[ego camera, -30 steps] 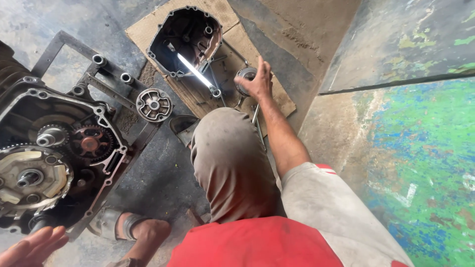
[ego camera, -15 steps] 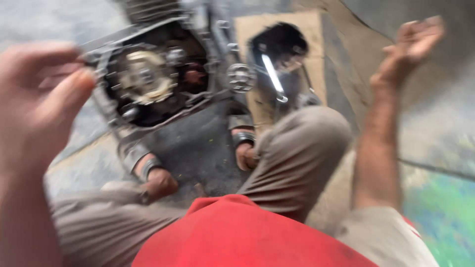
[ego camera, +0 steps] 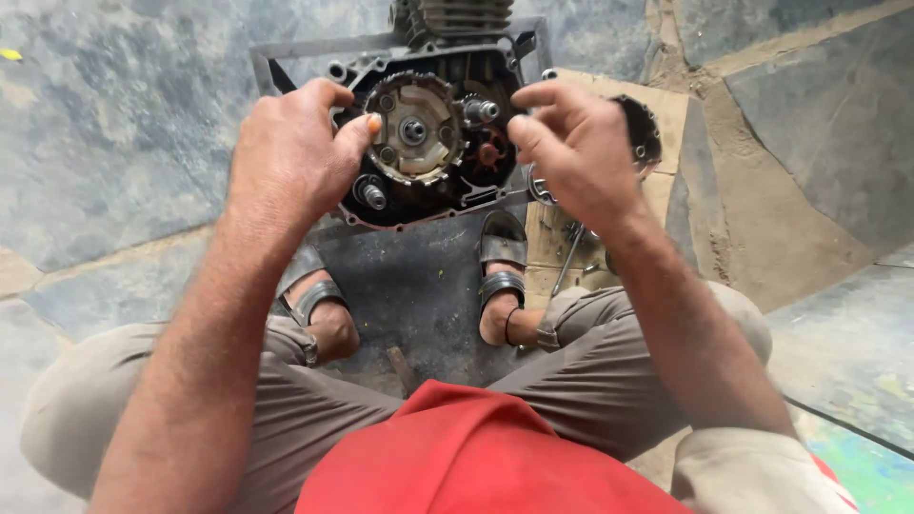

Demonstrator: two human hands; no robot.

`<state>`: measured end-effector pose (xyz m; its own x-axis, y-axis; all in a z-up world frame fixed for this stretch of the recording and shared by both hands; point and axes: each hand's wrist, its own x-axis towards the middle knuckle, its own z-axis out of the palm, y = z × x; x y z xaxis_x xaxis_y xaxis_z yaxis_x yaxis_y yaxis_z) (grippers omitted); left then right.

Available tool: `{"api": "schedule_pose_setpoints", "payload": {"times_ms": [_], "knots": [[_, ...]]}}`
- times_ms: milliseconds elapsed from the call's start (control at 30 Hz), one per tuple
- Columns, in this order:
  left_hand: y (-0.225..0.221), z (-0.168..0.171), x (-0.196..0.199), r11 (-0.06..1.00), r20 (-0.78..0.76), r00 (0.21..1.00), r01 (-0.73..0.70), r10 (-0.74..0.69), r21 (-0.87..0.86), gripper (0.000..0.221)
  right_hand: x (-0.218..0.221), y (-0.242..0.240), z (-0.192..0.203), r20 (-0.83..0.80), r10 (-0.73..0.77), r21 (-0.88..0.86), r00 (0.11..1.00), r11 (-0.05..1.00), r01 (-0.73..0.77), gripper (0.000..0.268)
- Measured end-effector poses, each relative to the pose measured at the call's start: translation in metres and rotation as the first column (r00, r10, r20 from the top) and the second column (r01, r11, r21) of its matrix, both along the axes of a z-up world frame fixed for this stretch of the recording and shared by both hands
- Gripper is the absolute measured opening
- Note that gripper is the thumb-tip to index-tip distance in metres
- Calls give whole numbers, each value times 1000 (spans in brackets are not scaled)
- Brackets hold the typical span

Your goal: The person disassembles a motorcycle engine by removing the clutch plates and hub, then reassembles the unit by aligning the components and fitting them back into the casing.

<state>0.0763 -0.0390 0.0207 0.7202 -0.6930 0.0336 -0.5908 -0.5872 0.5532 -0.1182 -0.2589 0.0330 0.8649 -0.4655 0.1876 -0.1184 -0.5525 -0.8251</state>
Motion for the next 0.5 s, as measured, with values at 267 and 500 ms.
{"api": "schedule_pose_setpoints", "payload": {"times_ms": [267,500], "knots": [[-2,-23,-4,996,-167,985,30,-43,-80,45,25,17,-41,-448,-83,23,890,994,104,27],[-4,-34,-9,987,-278,961,-36,-8,-154,47,28,17,-61,-350,37,604,936,773,195,45]]}}
